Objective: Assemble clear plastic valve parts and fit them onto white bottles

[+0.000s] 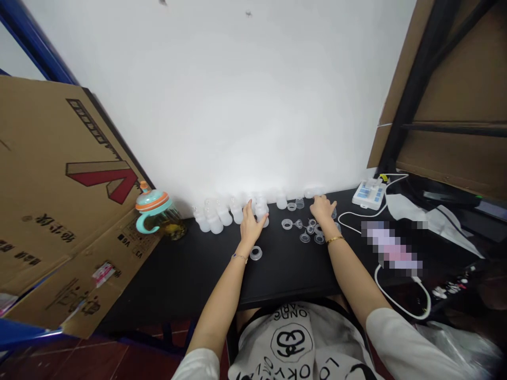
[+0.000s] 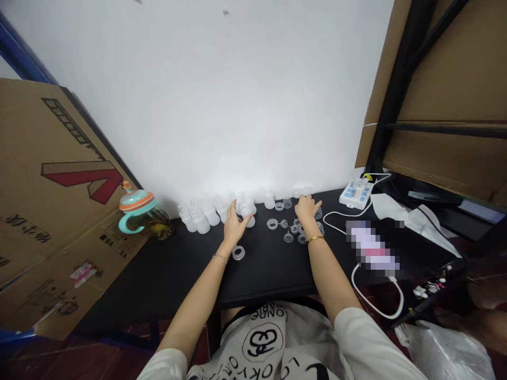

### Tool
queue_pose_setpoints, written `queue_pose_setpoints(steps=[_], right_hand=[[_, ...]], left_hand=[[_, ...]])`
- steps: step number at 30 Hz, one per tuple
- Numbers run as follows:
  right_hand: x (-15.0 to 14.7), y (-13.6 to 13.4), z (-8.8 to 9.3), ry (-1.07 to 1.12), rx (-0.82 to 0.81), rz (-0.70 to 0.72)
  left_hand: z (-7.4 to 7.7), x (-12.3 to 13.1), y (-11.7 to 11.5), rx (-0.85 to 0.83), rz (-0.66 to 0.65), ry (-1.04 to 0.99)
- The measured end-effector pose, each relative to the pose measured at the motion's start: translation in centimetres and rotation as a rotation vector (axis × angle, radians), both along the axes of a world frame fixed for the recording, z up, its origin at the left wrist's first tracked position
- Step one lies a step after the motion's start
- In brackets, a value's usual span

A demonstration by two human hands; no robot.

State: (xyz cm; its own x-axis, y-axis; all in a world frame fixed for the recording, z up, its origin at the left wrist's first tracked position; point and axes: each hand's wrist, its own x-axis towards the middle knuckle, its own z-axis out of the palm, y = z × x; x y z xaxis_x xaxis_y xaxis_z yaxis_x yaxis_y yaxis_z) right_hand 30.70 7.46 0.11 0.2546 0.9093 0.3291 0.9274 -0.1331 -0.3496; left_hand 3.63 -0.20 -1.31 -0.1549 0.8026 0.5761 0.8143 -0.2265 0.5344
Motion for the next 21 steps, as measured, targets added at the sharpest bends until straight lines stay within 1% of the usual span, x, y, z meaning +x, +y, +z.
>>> queue_pose_setpoints(steps=[13, 16, 19, 21], right_hand=[[-0.1, 0.0, 0.0, 0.003, -0.018, 0.029], [-0.2, -0.1, 0.2, 0.034, 0.025, 0.062], [-0.3, 0.1, 0.9, 0.156, 0.142, 0.110], [-0.7, 0.3, 1.5, 0.361, 0.205, 0.186]], left_hand=[[0.3, 0.3, -0.3, 0.042, -0.042, 0.016], [0.5, 0.3, -0.5, 0.085, -0.051, 0.003], [0.8, 0.5, -0.8, 0.156, -0.062, -0.003], [1.0, 0.7, -1.1, 0.196, -0.075, -0.003]])
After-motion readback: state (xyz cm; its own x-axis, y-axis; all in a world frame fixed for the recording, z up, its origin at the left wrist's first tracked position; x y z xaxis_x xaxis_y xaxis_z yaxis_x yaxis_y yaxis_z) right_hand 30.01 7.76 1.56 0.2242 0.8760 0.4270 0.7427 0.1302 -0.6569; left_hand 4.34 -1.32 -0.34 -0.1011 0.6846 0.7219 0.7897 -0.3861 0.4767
